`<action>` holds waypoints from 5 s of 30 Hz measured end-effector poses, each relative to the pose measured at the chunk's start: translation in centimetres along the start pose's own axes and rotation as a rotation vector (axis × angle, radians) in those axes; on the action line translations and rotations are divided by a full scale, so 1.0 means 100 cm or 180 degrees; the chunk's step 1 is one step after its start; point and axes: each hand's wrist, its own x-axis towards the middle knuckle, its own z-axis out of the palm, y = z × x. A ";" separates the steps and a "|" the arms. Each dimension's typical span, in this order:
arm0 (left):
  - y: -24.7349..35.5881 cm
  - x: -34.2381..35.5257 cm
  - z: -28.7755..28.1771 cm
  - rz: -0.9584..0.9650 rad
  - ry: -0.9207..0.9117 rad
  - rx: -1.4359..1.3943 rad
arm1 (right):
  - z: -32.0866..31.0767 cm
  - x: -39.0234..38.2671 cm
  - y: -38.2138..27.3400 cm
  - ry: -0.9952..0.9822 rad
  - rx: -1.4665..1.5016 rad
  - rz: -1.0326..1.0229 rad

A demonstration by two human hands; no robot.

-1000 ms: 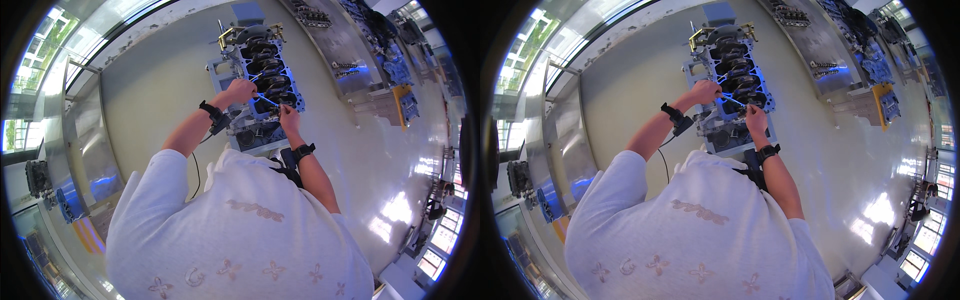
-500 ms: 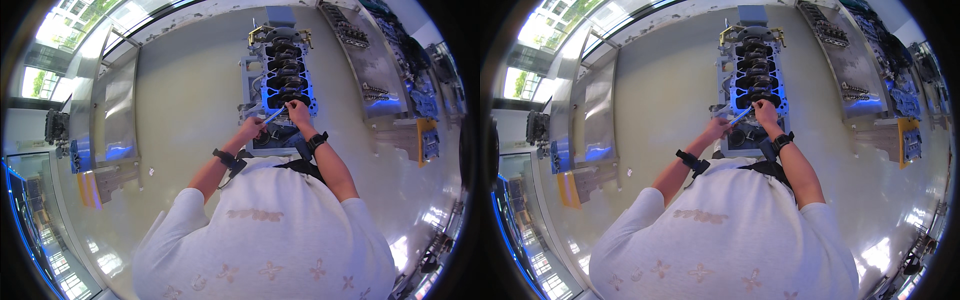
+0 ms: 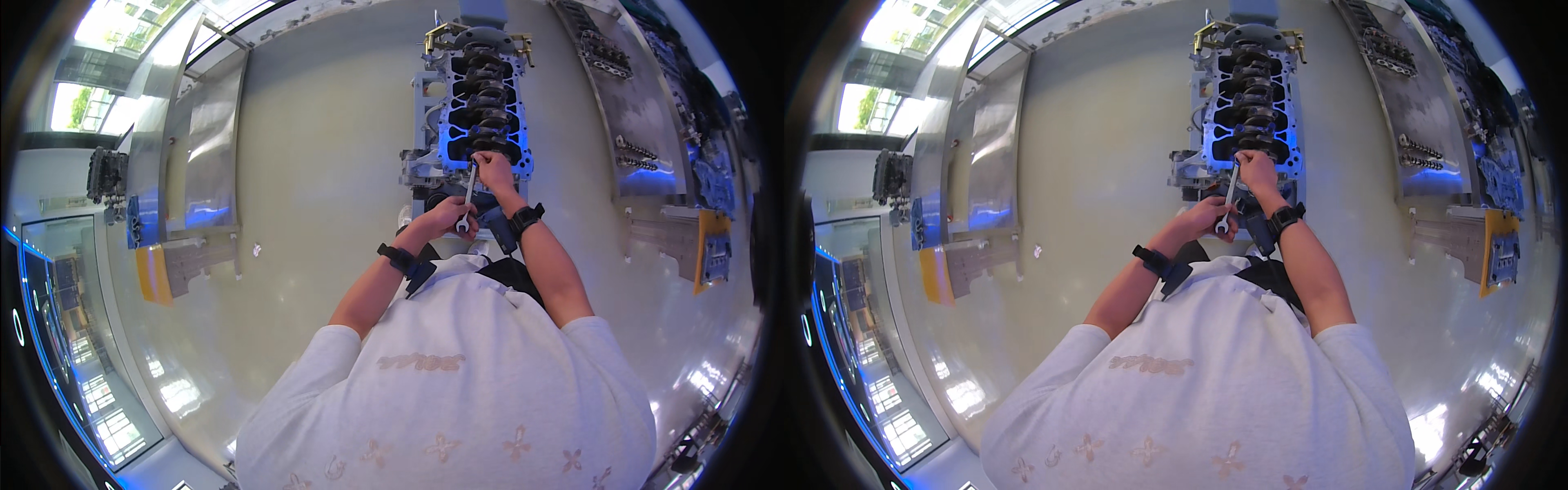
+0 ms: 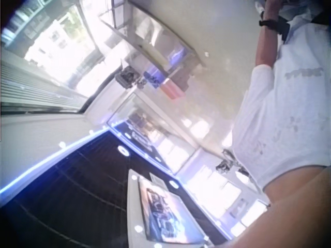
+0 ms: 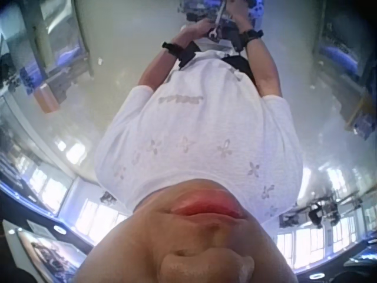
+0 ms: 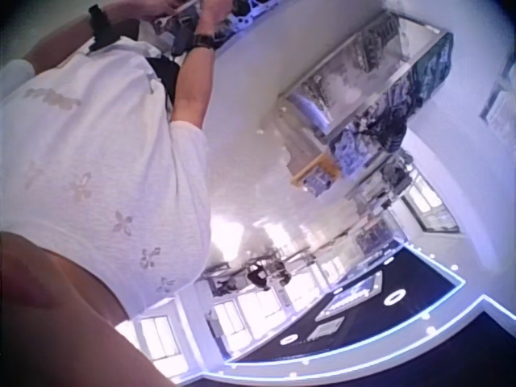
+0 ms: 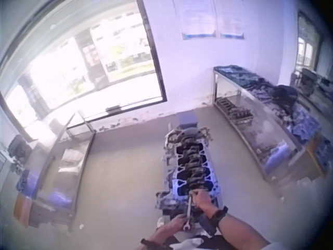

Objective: Using a wrench to manipulate bolts on a crankshaft inside an engine block.

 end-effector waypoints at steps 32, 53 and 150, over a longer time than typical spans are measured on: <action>0.214 0.055 -0.048 0.0923 -0.0392 0.5994 | 0.001 -0.044 -0.032 0.0999 0.2476 0.0752; -0.008 0.002 0.008 0.0279 0.0783 0.1204 | -0.002 -0.019 -0.012 0.0120 0.0182 0.0093; 0.222 0.106 -0.048 0.0921 -0.0837 0.6804 | 0.032 -0.040 -0.027 0.0689 0.1596 0.1515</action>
